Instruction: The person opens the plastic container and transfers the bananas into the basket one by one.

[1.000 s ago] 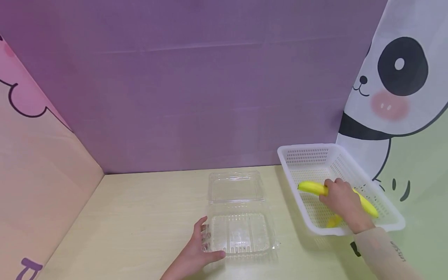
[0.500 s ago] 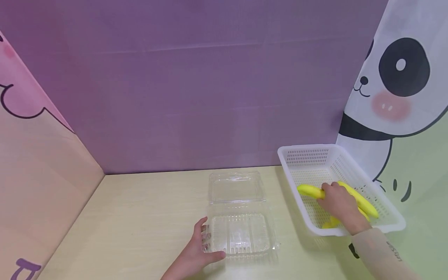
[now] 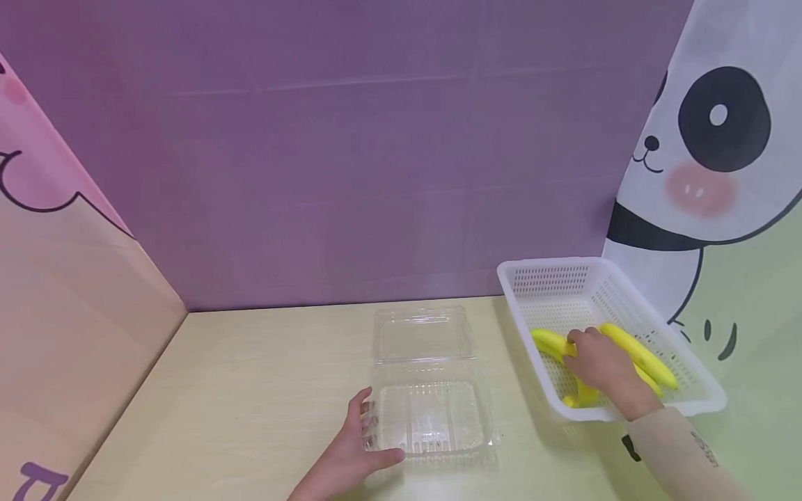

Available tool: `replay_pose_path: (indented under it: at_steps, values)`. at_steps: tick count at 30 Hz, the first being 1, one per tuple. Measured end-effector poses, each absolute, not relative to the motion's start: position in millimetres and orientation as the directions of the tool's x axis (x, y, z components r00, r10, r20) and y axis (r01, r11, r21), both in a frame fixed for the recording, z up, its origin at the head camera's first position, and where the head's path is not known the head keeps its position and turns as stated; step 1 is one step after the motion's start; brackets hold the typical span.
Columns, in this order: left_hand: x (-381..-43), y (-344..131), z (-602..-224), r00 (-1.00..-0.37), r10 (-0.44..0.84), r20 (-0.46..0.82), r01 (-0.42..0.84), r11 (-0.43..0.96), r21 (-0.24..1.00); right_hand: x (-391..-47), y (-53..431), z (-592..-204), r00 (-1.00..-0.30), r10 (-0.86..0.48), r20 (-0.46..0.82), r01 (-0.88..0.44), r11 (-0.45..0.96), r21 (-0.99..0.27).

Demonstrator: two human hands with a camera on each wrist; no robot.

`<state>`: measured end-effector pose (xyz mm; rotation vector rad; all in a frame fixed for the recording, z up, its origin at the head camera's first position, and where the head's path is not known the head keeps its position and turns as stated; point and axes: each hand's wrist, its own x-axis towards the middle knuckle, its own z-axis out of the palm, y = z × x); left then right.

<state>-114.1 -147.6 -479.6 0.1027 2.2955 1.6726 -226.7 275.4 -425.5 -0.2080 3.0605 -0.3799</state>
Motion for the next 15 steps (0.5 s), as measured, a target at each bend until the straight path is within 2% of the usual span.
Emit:
replay_pose_path:
  at_steps: [11,15]
  values:
    - [-112,-147,-478,-0.953,0.236,-0.190,-0.111,0.311,0.944,-216,265,-413,-0.993,-0.112,0.036,-0.118,0.965,-0.236]
    - [-112,-147,-478,-0.953,0.240,-0.183,-0.104,0.310,0.945,-207,257,-408,-0.987,-0.119,0.106,-0.142,0.959,-0.246]
